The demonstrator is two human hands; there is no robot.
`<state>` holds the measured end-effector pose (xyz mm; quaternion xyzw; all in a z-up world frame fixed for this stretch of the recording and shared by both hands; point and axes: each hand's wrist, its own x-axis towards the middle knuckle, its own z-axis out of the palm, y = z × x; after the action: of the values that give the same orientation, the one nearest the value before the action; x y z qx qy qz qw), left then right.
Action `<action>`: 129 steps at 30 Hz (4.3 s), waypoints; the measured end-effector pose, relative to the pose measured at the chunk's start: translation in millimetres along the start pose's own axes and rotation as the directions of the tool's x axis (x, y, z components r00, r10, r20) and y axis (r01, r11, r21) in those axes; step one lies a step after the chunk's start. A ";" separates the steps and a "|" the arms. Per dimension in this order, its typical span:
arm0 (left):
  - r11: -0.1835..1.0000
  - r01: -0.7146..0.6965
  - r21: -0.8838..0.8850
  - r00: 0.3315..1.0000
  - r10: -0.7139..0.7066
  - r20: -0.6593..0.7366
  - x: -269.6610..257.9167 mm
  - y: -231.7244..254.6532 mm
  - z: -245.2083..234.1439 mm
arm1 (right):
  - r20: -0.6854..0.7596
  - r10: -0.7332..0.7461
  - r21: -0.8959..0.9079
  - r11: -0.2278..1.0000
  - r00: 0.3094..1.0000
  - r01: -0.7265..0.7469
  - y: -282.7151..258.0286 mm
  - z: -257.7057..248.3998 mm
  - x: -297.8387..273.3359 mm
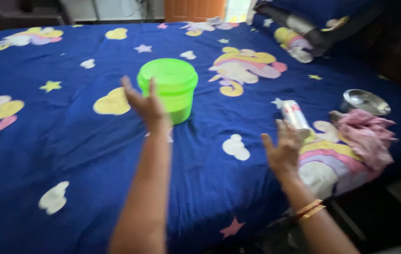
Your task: The person organizes groceries by placing various plastic bags containing food items and a green container into a refrigerator. The person handles a yellow bag of vegetables, a white bag, a pink bag, and a green container, placing them on the shelves. The person also wipes a metal bowl with a cloth.
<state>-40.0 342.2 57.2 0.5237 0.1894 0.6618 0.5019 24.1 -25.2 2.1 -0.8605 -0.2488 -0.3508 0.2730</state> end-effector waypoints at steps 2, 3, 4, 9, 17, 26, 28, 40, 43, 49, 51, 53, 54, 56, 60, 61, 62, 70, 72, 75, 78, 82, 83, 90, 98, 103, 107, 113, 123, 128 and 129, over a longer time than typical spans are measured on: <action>0.950 0.267 -0.162 0.961 -0.250 0.118 17.6 -31.7 -29.8 | -0.028 0.044 -0.057 0.997 0.999 -0.046 -14.5 8.3 -3.8; 0.837 0.494 -0.235 0.867 -0.453 0.209 19.2 -36.2 -39.8 | -0.035 0.069 -0.137 0.988 0.997 -0.073 -21.7 12.1 -5.3; 0.769 0.608 -0.198 0.786 -0.548 0.285 11.3 -35.0 -37.7 | -0.046 0.119 -0.182 0.975 0.992 -0.126 -22.5 10.3 -7.5; 0.686 0.728 -0.016 0.622 -0.650 0.437 9.1 -6.8 -14.5 | -0.247 0.241 -0.390 0.862 0.939 -0.323 43.8 16.8 2.5; 0.728 0.634 -0.260 0.764 -0.540 0.352 6.7 -43.7 -13.0 | -0.257 0.385 -0.468 0.753 0.886 -0.463 231.9 -64.7 41.2; 0.791 0.547 -0.275 0.817 -0.433 0.382 -10.0 -9.6 -20.7 | 0.099 0.626 -0.598 0.659 0.774 -0.456 261.1 -83.3 97.3; 0.757 0.599 -0.261 0.762 -0.440 0.474 -10.1 6.4 -28.8 | 0.152 0.638 -0.646 0.642 0.755 -0.413 257.3 -98.8 94.4; 0.576 0.815 0.064 0.184 -0.363 0.914 -118.3 43.0 8.3 | 0.051 -0.428 0.066 0.903 0.902 0.425 -97.6 -190.7 77.2; 0.898 0.415 -0.148 0.294 0.022 0.956 -116.2 82.9 -10.7 | 0.411 -0.494 0.354 0.861 0.766 0.366 -137.6 -173.4 63.9; 0.886 0.017 -0.463 0.534 0.384 0.754 -125.4 148.1 -21.1 | 0.572 -0.411 0.279 0.911 0.710 0.302 -149.9 -132.4 77.9; 0.856 0.300 -0.422 0.551 0.205 0.809 -130.7 138.1 -24.0 | 0.615 -0.348 0.188 0.936 0.708 0.297 -146.7 -110.4 90.1; 0.953 0.033 -0.302 0.545 0.236 0.805 -128.9 110.2 -5.7 | 0.602 -0.310 0.122 0.946 0.735 0.300 -140.5 -86.1 104.7; 0.967 -0.102 -0.233 0.537 0.251 0.806 -127.2 92.7 5.0 | 0.600 -0.253 0.058 0.960 0.759 0.275 -134.0 -76.3 114.0; 0.917 -0.200 -0.345 0.383 0.397 0.834 -125.0 56.6 13.7 | 0.592 -0.132 -0.074 0.973 0.795 0.217 -117.5 -59.4 126.7; 0.723 0.687 0.074 0.144 -0.235 0.961 -133.1 12.3 24.2 | 0.543 -0.333 -0.195 0.843 0.771 0.501 -75.5 -64.6 124.9; 0.618 0.776 0.122 0.102 -0.314 0.944 -132.4 6.1 23.1 | 0.551 -0.352 -0.245 0.798 0.756 0.550 -66.2 -76.2 115.8; 0.498 0.851 0.166 0.051 -0.393 0.918 -132.2 2.5 22.3 | 0.560 -0.370 -0.293 0.748 0.741 0.595 -59.5 -89.5 106.1; 0.458 0.858 0.232 -0.006 -0.443 0.896 -114.1 23.5 9.0 | 0.423 0.019 -0.278 0.954 0.906 0.110 -46.5 -216.8 110.8; 0.468 0.842 0.269 -0.005 -0.491 0.871 -116.5 32.1 11.0 | 0.413 0.086 -0.203 0.979 0.906 -0.001 -45.7 -257.5 123.6; 0.485 0.830 0.275 -0.023 -0.463 0.886 -113.3 39.2 7.8 | 0.443 0.180 -0.036 0.982 0.878 -0.183 -52.6 -281.6 133.0; 0.479 0.837 0.265 -0.020 -0.456 0.890 -114.3 39.7 5.1 | 0.504 0.202 0.117 0.947 0.840 -0.298 -66.4 -269.5 141.7; 0.528 0.812 0.248 0.008 -0.435 0.900 -116.5 33.3 5.4 | 0.540 0.128 0.444 0.796 0.832 -0.411 -79.5 -210.1 144.3; 0.536 0.810 0.238 0.017 -0.427 0.904 -116.5 33.1 4.9 | 0.552 0.188 0.531 0.672 0.812 -0.517 -82.1 -188.8 142.3; 0.825 0.557 0.096 0.283 -0.297 0.912 -118.7 64.4 -2.2 | 0.528 -0.162 0.195 0.978 0.834 0.067 -89.7 -131.2 84.4; 0.776 0.631 0.001 0.182 -0.149 0.972 -136.6 78.7 -0.2 | 0.512 -0.059 0.066 0.997 0.857 0.029 -83.9 -90.2 113.7; 0.645 0.760 -0.079 0.220 -0.141 0.965 -149.8 62.9 -0.2 | 0.656 -0.045 0.261 0.950 0.753 -0.170 -129.7 -91.0 111.2; 0.622 0.778 -0.087 0.200 -0.114 0.973 -148.2 66.6 -1.0 | 0.536 -0.376 0.476 0.874 0.756 0.097 -140.7 -124.7 78.8; 0.702 0.707 -0.087 0.212 -0.093 0.973 -143.9 78.6 0.9 | 0.472 -0.346 0.415 0.899 0.811 0.142 -118.8 -185.9 23.9; 0.693 0.712 -0.109 0.194 -0.045 0.980 -144.2 79.5 4.4 | 0.443 -0.079 0.063 0.996 0.893 0.057 -51.6 -110.0 109.0; 0.601 0.785 -0.149 0.181 0.007 0.983 -143.5 61.6 1.5 | 0.671 0.113 -0.005 0.989 0.733 -0.148 -104.4 -77.0 133.3; 0.581 0.796 -0.169 0.194 0.019 0.981 -144.5 57.5 1.1 | 0.639 -0.043 0.108 0.994 0.768 -0.034 -115.8 -70.2 130.9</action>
<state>-73.3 192.9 29.6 0.5003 -0.2441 0.0810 0.8267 1.9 44.7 175.6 -0.9110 -0.3484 -0.0226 0.2194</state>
